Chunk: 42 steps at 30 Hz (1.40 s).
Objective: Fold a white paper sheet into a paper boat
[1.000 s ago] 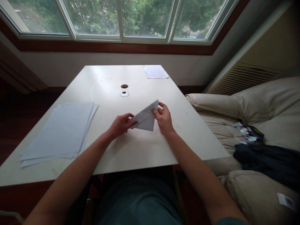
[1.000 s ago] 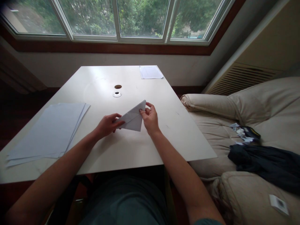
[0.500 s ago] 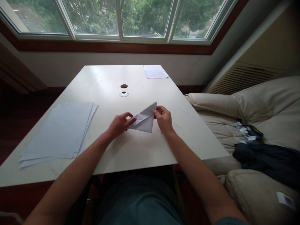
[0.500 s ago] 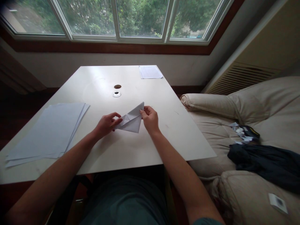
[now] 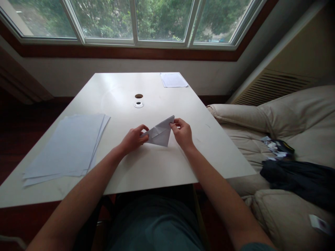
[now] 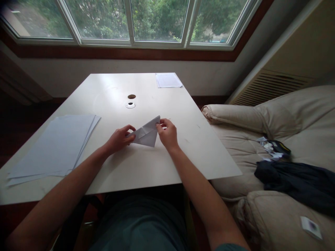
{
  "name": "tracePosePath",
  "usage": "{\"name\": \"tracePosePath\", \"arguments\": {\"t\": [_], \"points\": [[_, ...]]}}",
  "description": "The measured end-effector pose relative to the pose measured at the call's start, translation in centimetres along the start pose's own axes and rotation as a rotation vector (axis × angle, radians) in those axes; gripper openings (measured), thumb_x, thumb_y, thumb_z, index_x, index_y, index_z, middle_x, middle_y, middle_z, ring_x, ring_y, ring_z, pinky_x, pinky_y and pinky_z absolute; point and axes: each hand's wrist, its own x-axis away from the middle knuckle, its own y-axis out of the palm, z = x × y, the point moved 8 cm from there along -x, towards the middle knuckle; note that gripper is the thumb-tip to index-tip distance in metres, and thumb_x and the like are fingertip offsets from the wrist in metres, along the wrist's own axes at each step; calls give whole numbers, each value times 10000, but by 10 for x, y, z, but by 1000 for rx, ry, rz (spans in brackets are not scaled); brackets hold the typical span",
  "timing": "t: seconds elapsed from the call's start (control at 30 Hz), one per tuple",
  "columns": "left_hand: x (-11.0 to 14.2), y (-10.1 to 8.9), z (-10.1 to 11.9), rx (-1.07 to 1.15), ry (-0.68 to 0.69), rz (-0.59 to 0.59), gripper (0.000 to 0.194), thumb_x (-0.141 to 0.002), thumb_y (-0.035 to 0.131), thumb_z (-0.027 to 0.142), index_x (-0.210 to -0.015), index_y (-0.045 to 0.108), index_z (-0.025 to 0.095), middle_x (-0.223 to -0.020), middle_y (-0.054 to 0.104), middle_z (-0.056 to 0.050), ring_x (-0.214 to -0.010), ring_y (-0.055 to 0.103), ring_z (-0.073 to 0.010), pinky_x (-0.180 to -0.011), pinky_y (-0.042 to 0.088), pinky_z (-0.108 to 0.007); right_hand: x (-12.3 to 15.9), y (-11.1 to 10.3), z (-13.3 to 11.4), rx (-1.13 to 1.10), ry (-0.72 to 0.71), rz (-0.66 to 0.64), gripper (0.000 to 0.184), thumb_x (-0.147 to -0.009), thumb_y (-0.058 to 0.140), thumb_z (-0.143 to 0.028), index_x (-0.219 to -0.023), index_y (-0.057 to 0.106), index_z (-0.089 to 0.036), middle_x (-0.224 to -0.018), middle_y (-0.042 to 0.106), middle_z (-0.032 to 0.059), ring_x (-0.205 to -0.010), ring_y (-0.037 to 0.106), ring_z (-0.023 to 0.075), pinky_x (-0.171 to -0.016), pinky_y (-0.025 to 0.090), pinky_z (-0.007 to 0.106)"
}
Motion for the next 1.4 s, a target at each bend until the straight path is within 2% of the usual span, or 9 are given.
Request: {"name": "tracePosePath", "arguments": {"t": [0.23, 0.43, 0.6, 0.73, 0.83, 0.97, 1.07, 1.23, 1.4], "points": [[0, -2, 0, 23, 0, 11, 248, -820, 541, 314, -1010, 644, 191, -611, 642, 30, -490, 523, -108, -533, 397, -208, 3, 2, -6, 5, -29, -18, 185, -801, 579, -341, -884, 670, -202, -834, 699, 30, -696, 604, 170, -614, 477, 286], [-1, -5, -1, -14, -9, 35, 294, -837, 563, 366, -1013, 700, 175, -587, 630, 18, -510, 528, -119, -530, 377, -212, 7, 5, -16, 48, -91, -43, 144, -801, 579, -303, -843, 685, -214, -792, 693, 14, -687, 607, 164, -608, 472, 280], [-2, -10, 1, -67, 5, 77, 468, -927, 432, 506, -829, 726, 156, -556, 597, -3, -513, 505, -129, -519, 334, -231, 9, 8, -18, 66, -125, -75, 139, -807, 579, -281, -852, 690, -211, -833, 696, 19, -709, 624, 166, -613, 480, 286], [-2, -16, -2, -77, -18, 136, 496, -923, 427, 564, -880, 717, 164, -625, 650, -26, -571, 563, -156, -561, 360, -245, 11, 14, -18, 118, -185, -137, 138, -798, 603, -247, -858, 721, -207, -905, 682, 33, -749, 627, 163, -646, 493, 293], [-2, -19, -8, -110, -66, 159, 475, -896, 462, 587, -871, 695, 174, -582, 628, -18, -561, 560, -169, -569, 356, -252, 13, 21, -19, 169, -236, -216, 142, -786, 624, -208, -854, 748, -216, -945, 668, 39, -816, 624, 168, -703, 505, 300], [-2, -23, -17, -186, -136, 196, 420, -887, 466, 538, -794, 672, 183, -559, 604, -15, -556, 537, -172, -569, 331, -261, 23, 37, -23, 253, -379, -433, 180, -749, 653, -117, -828, 765, -235, -935, 675, 42, -922, 603, 195, -860, 491, 344], [-2, -26, -19, -223, -150, 211, 422, -888, 453, 514, -719, 652, 182, -551, 585, -18, -554, 509, -164, -563, 302, -266, 33, 45, -26, 319, -473, -581, 208, -737, 653, -77, -838, 752, -230, -925, 693, 43, -936, 588, 210, -895, 477, 367], [-2, -29, -11, -210, -103, 205, 463, -913, 373, 461, -645, 616, 172, -551, 545, -15, -544, 460, -149, -556, 279, -277, 39, 47, -30, 364, -507, -677, 234, -732, 641, -71, -886, 732, -221, -1022, 691, 46, -990, 578, 217, -931, 465, 374], [-1, -27, -8, -82, -64, 116, 240, -801, 404, 274, -759, 618, 174, -597, 578, -3, -572, 499, -163, -555, 323, -271, 38, 48, -31, 380, -476, -694, 156, -815, 622, -145, -880, 746, -213, -1030, 695, 55, -991, 583, 219, -955, 455, 387]]}}
